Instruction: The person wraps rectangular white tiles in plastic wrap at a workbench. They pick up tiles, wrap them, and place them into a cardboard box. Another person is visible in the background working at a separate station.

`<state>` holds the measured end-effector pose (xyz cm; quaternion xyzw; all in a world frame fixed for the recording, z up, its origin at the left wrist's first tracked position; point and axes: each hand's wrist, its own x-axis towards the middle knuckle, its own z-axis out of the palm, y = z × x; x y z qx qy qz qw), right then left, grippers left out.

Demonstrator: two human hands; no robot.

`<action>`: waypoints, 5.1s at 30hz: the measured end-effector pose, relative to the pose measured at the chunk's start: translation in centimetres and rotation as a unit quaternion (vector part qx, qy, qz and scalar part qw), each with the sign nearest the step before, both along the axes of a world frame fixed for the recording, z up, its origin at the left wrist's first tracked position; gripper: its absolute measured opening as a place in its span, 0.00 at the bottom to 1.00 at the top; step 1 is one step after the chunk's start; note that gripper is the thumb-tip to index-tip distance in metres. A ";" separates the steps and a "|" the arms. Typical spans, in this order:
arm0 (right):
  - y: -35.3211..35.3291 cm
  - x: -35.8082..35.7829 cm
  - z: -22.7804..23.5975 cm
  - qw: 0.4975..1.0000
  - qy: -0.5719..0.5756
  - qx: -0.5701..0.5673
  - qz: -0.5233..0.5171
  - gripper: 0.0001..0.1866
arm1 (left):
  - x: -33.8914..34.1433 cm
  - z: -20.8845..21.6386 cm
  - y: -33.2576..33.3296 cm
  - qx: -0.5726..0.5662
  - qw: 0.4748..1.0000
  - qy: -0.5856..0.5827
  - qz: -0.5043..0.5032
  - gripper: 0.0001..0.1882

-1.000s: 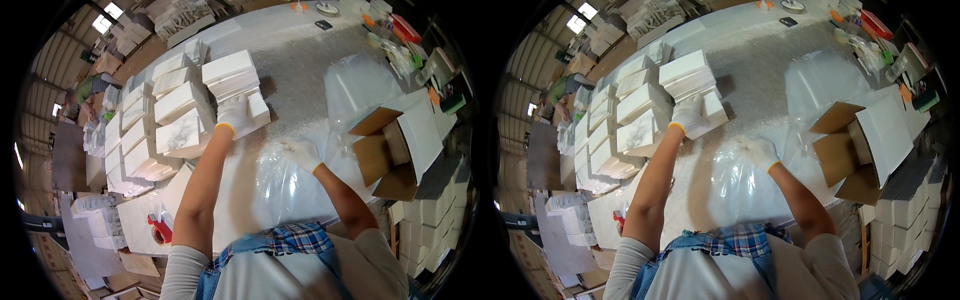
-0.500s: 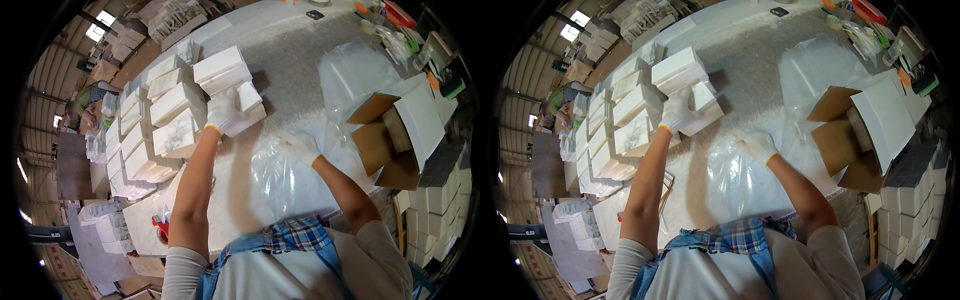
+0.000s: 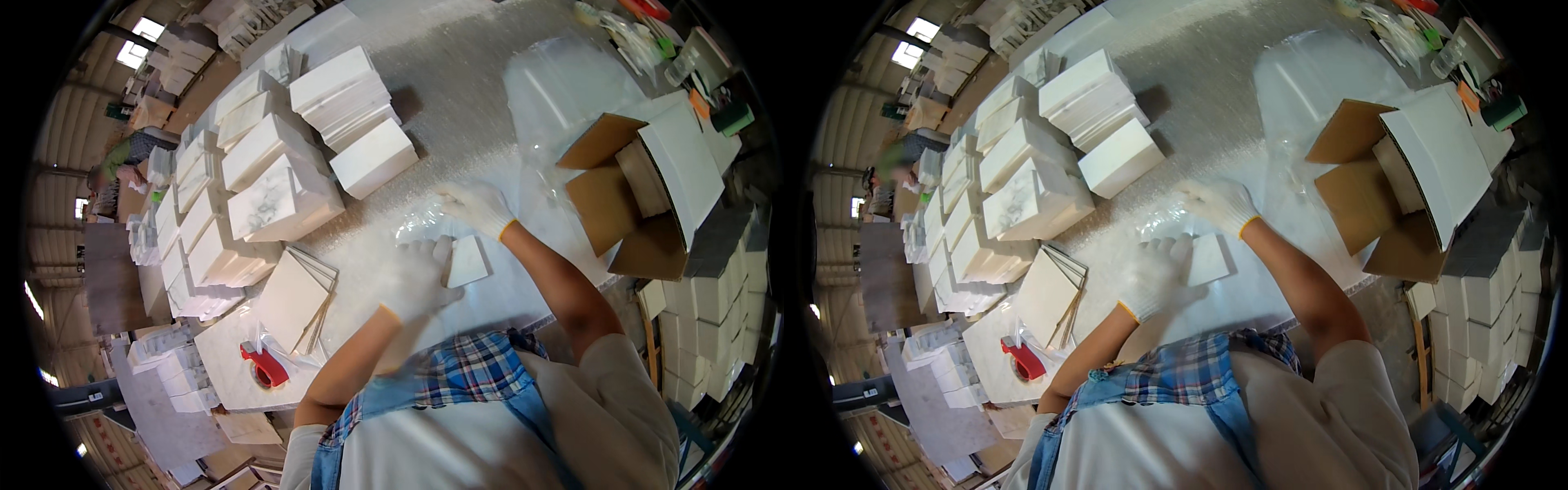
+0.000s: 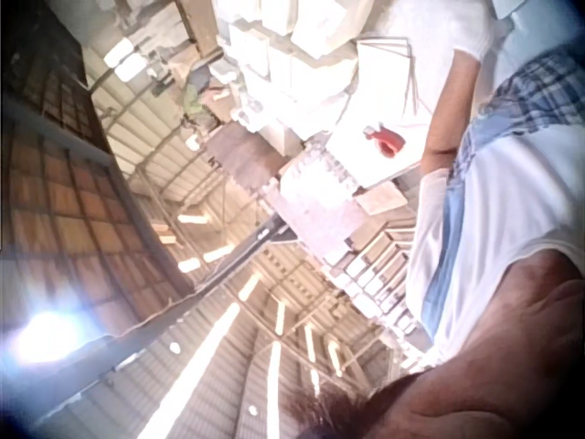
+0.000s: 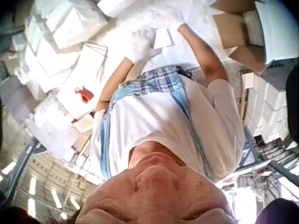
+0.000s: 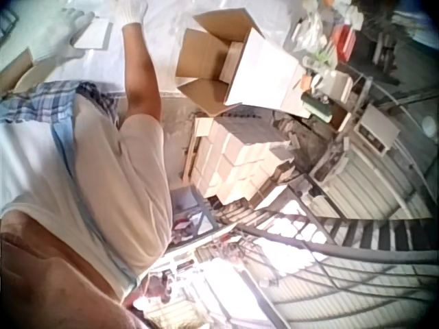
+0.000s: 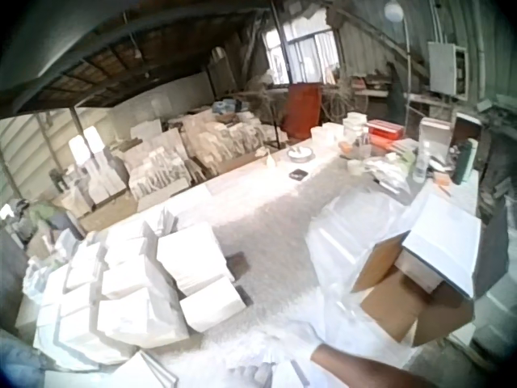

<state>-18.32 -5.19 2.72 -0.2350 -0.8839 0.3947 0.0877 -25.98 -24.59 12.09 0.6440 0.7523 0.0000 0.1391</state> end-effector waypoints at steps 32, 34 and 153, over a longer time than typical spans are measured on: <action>-2.8 4.1 4.9 0.990 0.123 -0.051 0.037 0.17 | -5.7 -2.7 -2.7 0.210 0.937 -0.096 0.262 0.51; -3.4 5.3 6.3 0.992 0.112 -0.008 0.059 0.16 | -6.9 -2.6 -2.4 0.153 0.940 -0.193 0.235 0.56; -20.6 24.8 -2.0 0.691 -0.014 -0.676 -0.256 0.10 | 6.0 -1.6 -12.2 0.186 0.977 0.078 -0.074 0.23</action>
